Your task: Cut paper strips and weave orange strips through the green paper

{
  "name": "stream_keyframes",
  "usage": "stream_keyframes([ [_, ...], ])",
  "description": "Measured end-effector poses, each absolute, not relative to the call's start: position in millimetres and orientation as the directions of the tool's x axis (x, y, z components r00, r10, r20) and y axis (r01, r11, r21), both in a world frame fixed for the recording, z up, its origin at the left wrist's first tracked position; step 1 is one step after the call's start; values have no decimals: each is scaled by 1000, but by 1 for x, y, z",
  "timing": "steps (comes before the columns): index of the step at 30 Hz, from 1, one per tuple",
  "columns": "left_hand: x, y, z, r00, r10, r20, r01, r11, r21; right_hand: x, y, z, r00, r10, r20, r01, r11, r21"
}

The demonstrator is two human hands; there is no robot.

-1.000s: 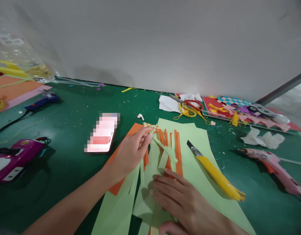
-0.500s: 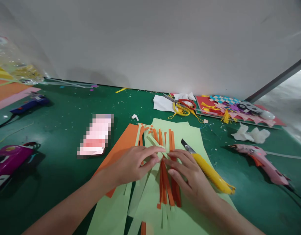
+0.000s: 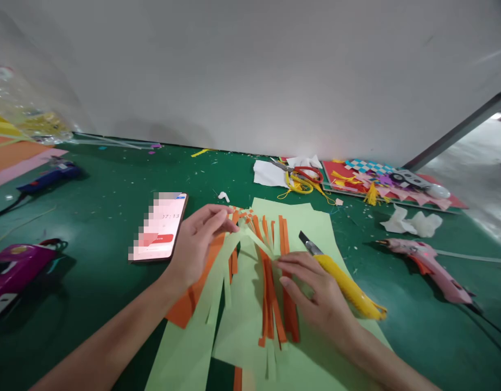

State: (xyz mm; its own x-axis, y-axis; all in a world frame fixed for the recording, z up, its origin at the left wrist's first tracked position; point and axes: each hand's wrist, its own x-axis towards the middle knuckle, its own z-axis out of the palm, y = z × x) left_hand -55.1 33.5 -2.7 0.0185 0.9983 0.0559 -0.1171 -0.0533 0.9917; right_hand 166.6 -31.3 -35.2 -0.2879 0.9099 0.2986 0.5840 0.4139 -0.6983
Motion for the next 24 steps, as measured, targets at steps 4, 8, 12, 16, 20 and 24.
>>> stream_keyframes([
  [4, -55, 37, -4, 75, 997, -36, -360, 60, 931, 155, -37, -33, -452, 850, 269, 525, 498, -690],
  [8, -55, 38, -2, 64, 998, -30, -469, 56, 881, 150, -42, -34, -541, 815, 208, 543, 528, -653],
  [12, -54, 36, -3, 68, 997, -28, -241, 44, 970, 156, -40, -34, -523, 800, 293, 525, 573, -629],
  [16, -51, 31, -12, 137, 988, 69, 397, -118, 910, 167, -32, -33, -406, 826, 390, 560, 562, -608],
  [20, -50, 29, -20, 326, 924, 198, 652, -372, 660, 174, -28, -34, -407, 811, 420, 631, 582, -513],
  [24, -49, 29, -20, 535, 794, 288, 646, -604, 466, 177, -28, -34, -429, 803, 414, 703, 585, -405],
])
